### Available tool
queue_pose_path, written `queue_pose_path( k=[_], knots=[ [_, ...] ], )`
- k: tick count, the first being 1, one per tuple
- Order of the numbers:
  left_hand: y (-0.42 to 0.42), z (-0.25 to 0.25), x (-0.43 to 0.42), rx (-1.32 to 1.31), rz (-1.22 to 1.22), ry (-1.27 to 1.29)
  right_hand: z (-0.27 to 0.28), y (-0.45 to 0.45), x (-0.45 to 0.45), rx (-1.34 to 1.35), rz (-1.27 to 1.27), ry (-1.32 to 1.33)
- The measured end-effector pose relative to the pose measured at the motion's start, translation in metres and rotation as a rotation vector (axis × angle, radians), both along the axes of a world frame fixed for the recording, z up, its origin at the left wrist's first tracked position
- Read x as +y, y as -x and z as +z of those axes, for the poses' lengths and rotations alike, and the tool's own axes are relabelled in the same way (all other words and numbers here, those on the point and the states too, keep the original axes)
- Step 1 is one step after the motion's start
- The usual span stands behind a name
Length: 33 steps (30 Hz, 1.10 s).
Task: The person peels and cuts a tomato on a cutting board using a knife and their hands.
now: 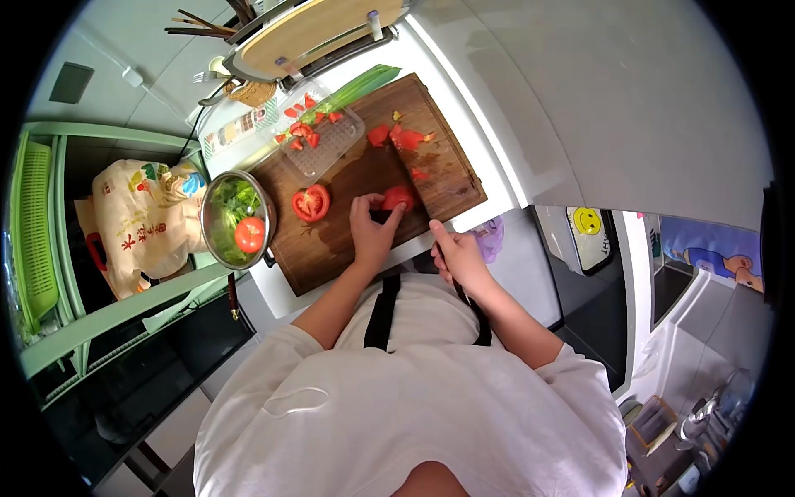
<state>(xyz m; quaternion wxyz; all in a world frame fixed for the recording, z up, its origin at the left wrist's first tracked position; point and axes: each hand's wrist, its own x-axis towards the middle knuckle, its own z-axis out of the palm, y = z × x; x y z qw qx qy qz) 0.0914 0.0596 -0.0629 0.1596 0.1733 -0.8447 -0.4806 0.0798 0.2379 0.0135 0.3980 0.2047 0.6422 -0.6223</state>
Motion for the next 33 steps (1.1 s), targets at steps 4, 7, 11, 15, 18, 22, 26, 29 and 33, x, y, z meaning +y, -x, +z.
queue_pose_path(
  k=[4, 7, 11, 15, 18, 22, 26, 29, 33],
  knots=[
    [0.003, 0.007, -0.002, -0.053, -0.015, 0.011, 0.0, 0.001, -0.002, 0.011, -0.077, 0.046],
    [0.002, 0.004, -0.001, -0.018, -0.022, 0.003, -0.004, 0.004, -0.011, 0.006, -0.131, 0.113],
    [0.005, 0.0, -0.006, -0.011, -0.037, -0.035, 0.003, -0.006, -0.007, -0.016, -0.203, 0.111],
    [0.008, 0.002, -0.008, -0.065, -0.068, -0.038, 0.011, -0.024, 0.003, 0.022, -0.105, 0.079],
    [0.008, -0.001, -0.013, -0.111, -0.094, -0.042, 0.005, -0.033, -0.004, 0.07, -0.085, 0.035],
    [0.008, -0.004, -0.015, -0.111, -0.127, -0.042, 0.006, -0.039, -0.006, 0.118, -0.096, 0.025],
    [0.01, -0.006, -0.017, -0.111, -0.151, -0.046, 0.01, -0.043, -0.01, 0.098, -0.121, 0.001],
    [0.01, -0.006, -0.018, -0.109, -0.155, -0.057, 0.012, -0.046, -0.013, 0.108, -0.123, -0.019],
    [0.012, 0.0, -0.018, -0.12, -0.165, -0.054, 0.008, -0.045, -0.017, 0.128, -0.134, -0.037]
  ],
)
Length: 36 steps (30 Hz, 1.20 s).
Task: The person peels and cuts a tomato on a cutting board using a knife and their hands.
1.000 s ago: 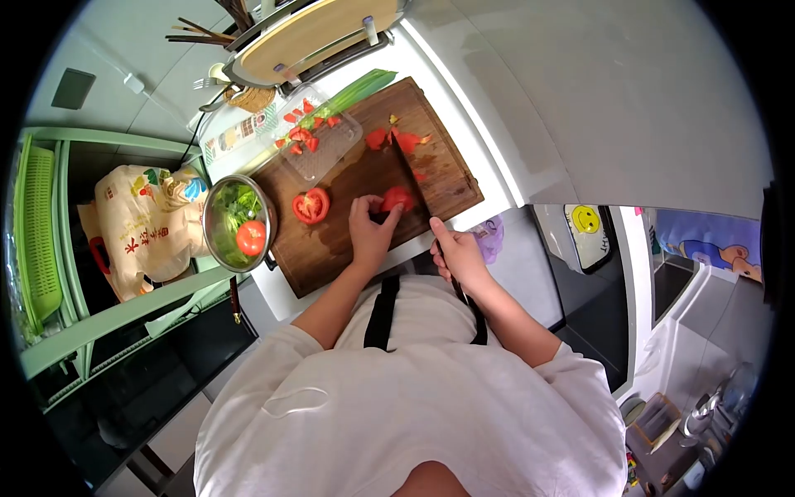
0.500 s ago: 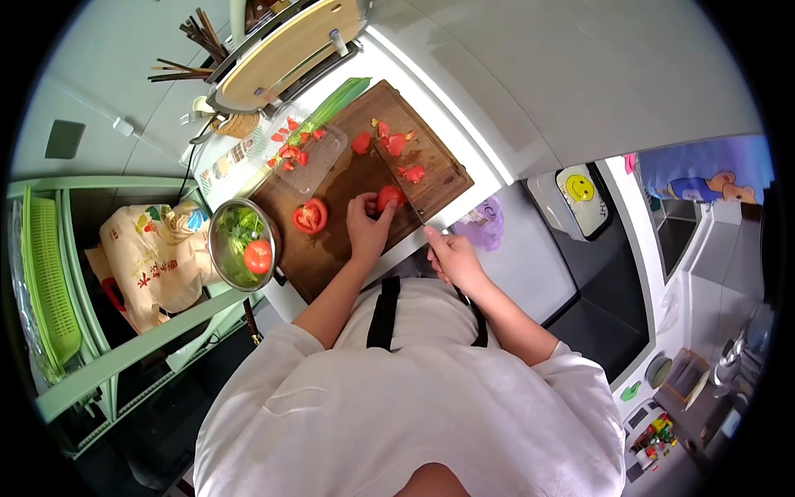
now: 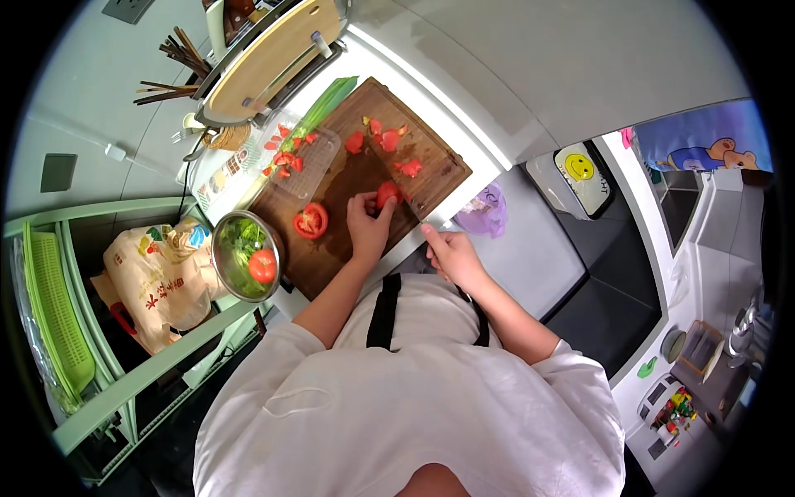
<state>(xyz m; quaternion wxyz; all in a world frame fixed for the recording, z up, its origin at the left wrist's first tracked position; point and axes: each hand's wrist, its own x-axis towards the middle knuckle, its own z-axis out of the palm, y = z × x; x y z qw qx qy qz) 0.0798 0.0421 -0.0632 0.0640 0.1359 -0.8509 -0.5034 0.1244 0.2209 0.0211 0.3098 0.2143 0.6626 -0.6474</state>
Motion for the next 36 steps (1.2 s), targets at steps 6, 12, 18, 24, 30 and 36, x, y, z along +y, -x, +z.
queue_pose_path(
  k=[6, 12, 18, 24, 30, 36],
  knots=[
    [0.0, -0.002, 0.001, 0.033, -0.005, -0.016, -0.013, 0.007, -0.002, 0.05, 0.012, -0.038],
    [0.0, -0.002, -0.001, 0.037, -0.016, -0.019, -0.013, 0.013, 0.009, -0.011, 0.069, -0.058],
    [-0.001, 0.003, -0.008, 0.02, -0.099, 0.026, -0.01, 0.052, 0.005, 0.001, 0.06, -0.008],
    [0.006, 0.012, -0.019, 0.055, -0.271, 0.065, -0.003, 0.072, 0.031, 0.054, 0.167, -0.031],
    [0.01, 0.024, -0.017, 0.074, -0.308, 0.25, 0.014, 0.066, 0.042, -0.037, 0.325, -0.005],
    [0.004, 0.023, 0.0, 0.029, -0.213, 0.267, 0.003, 0.069, 0.041, -0.031, 0.393, 0.012]
  ],
)
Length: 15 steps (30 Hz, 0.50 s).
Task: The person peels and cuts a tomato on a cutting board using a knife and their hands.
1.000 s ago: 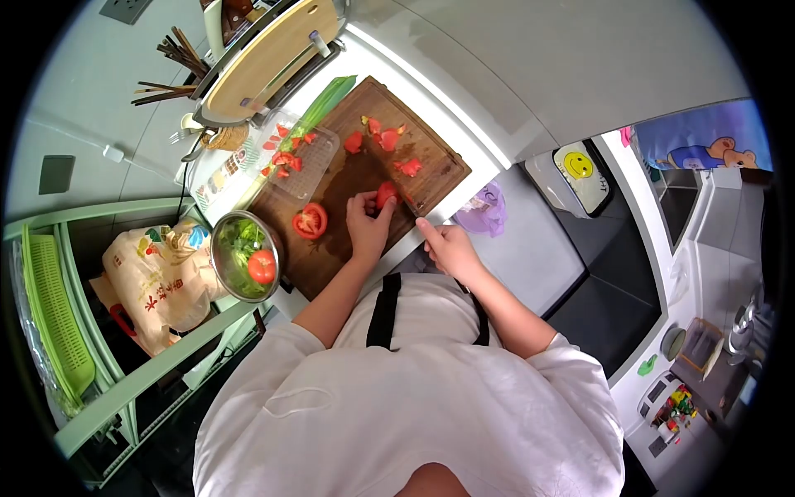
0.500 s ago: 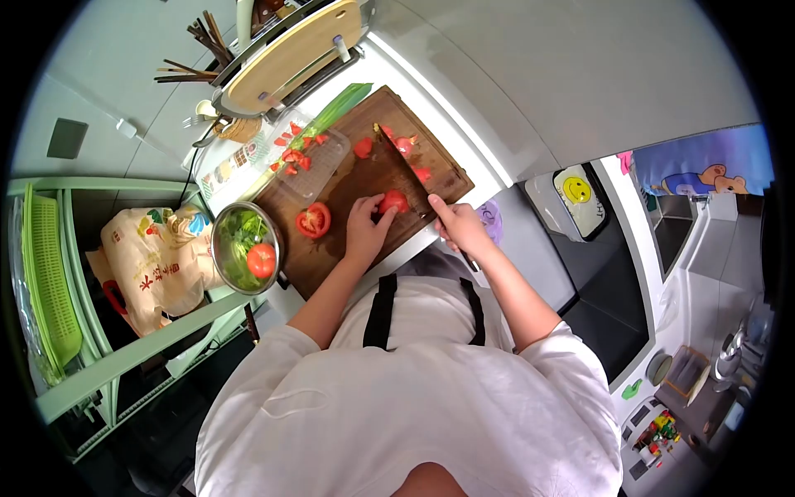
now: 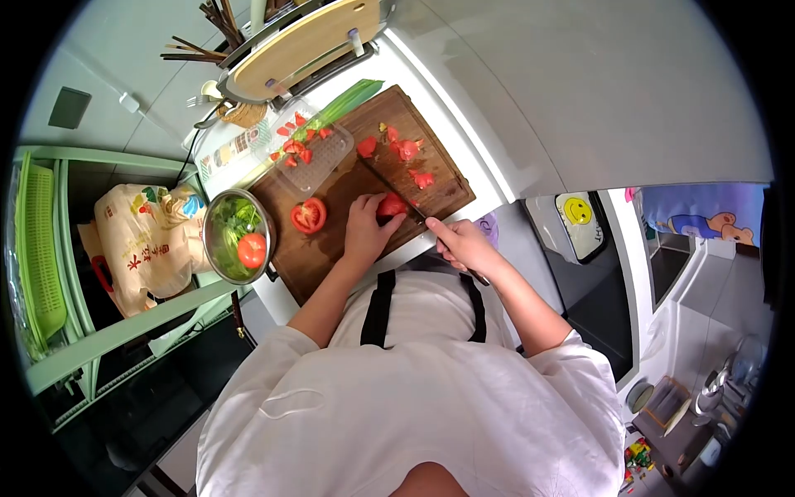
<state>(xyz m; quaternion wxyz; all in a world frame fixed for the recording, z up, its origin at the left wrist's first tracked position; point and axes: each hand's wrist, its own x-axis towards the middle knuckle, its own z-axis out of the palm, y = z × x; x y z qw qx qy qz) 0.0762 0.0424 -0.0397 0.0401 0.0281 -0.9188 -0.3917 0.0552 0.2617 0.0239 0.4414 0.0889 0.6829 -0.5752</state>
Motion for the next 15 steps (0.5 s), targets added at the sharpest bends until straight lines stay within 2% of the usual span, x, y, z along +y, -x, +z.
queue_pose_path(
  k=[5, 12, 15],
  knots=[
    [0.001, -0.001, 0.016, 0.03, 0.092, 0.073, -0.01, -0.002, -0.008, 0.085, -0.003, -0.069],
    [0.0, -0.01, 0.023, 0.078, 0.13, 0.086, -0.005, 0.007, -0.013, -0.033, -0.027, -0.024],
    [0.001, -0.01, 0.022, 0.068, 0.125, 0.082, -0.012, 0.008, -0.026, 0.062, -0.009, -0.06]
  ],
)
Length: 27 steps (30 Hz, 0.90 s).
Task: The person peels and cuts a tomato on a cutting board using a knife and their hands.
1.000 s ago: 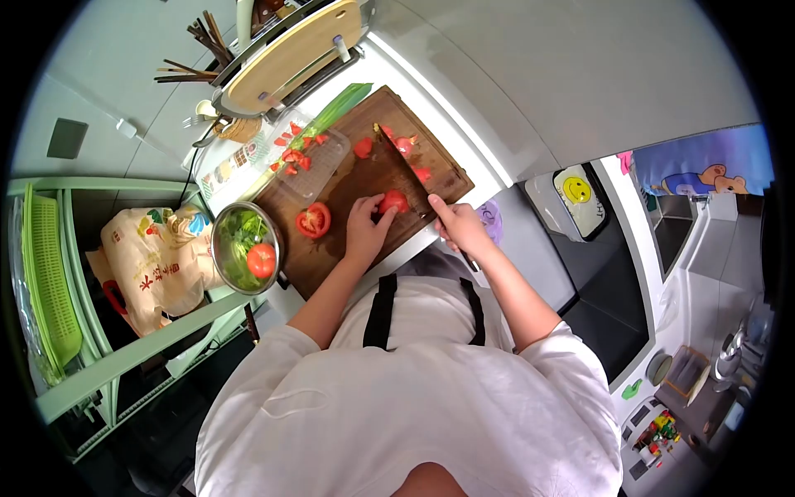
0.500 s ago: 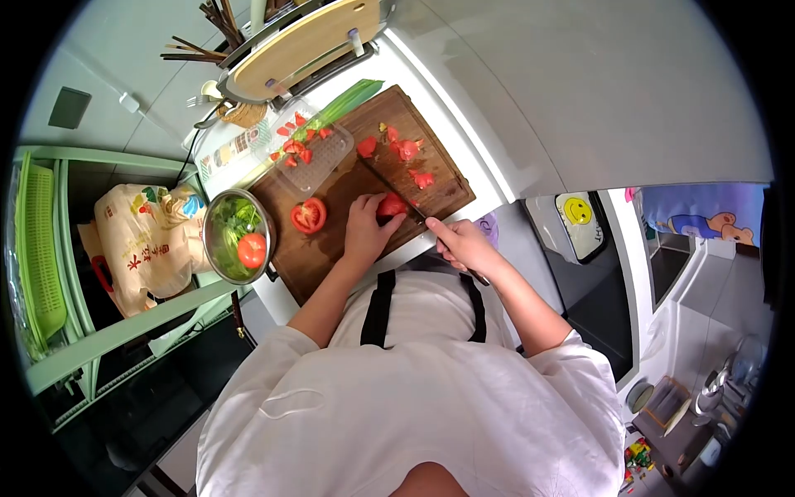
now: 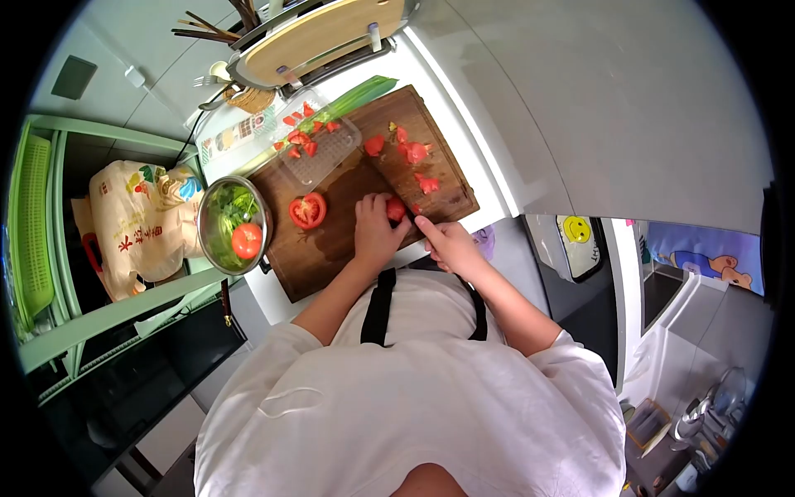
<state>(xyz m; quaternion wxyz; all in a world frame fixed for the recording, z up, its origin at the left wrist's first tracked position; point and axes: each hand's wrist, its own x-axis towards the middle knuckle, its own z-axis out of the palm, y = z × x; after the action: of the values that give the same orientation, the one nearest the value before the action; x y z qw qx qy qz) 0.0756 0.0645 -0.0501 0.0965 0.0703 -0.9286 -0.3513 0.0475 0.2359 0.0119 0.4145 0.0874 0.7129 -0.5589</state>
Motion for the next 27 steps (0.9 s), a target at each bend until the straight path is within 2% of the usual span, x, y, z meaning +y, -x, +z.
queue_pose_path(
  k=[3, 9, 10, 14, 19, 21, 22, 25, 27],
  knots=[
    [0.0, 0.005, 0.0, -0.06, -0.035, 0.029, -0.007, -0.001, -0.009, 0.149, 0.014, -0.073],
    [0.012, 0.011, -0.033, 0.032, -0.414, -0.062, -0.007, 0.012, 0.02, -0.031, -0.052, 0.086],
    [0.011, 0.017, -0.036, 0.001, -0.397, -0.098, -0.004, 0.01, 0.024, 0.014, -0.028, 0.061],
    [0.0, 0.018, -0.043, -0.039, -0.242, -0.236, 0.015, -0.005, 0.032, -0.088, 0.017, -0.002],
    [-0.007, -0.006, -0.034, 0.035, -0.088, -0.251, -0.001, -0.027, 0.036, 0.288, 0.156, -0.101],
    [-0.009, -0.012, -0.033, 0.003, -0.018, -0.45, 0.003, -0.03, 0.036, 0.423, 0.244, -0.163],
    [-0.01, -0.013, -0.032, -0.014, 0.017, -0.549, 0.005, -0.032, 0.035, 0.438, 0.257, -0.185],
    [-0.011, -0.017, -0.026, 0.066, 0.07, -0.585, 0.013, -0.035, 0.03, 0.461, 0.288, -0.247],
    [-0.012, -0.016, -0.024, 0.005, 0.147, -0.597, 0.016, -0.034, 0.028, 0.451, 0.299, -0.282]
  ],
)
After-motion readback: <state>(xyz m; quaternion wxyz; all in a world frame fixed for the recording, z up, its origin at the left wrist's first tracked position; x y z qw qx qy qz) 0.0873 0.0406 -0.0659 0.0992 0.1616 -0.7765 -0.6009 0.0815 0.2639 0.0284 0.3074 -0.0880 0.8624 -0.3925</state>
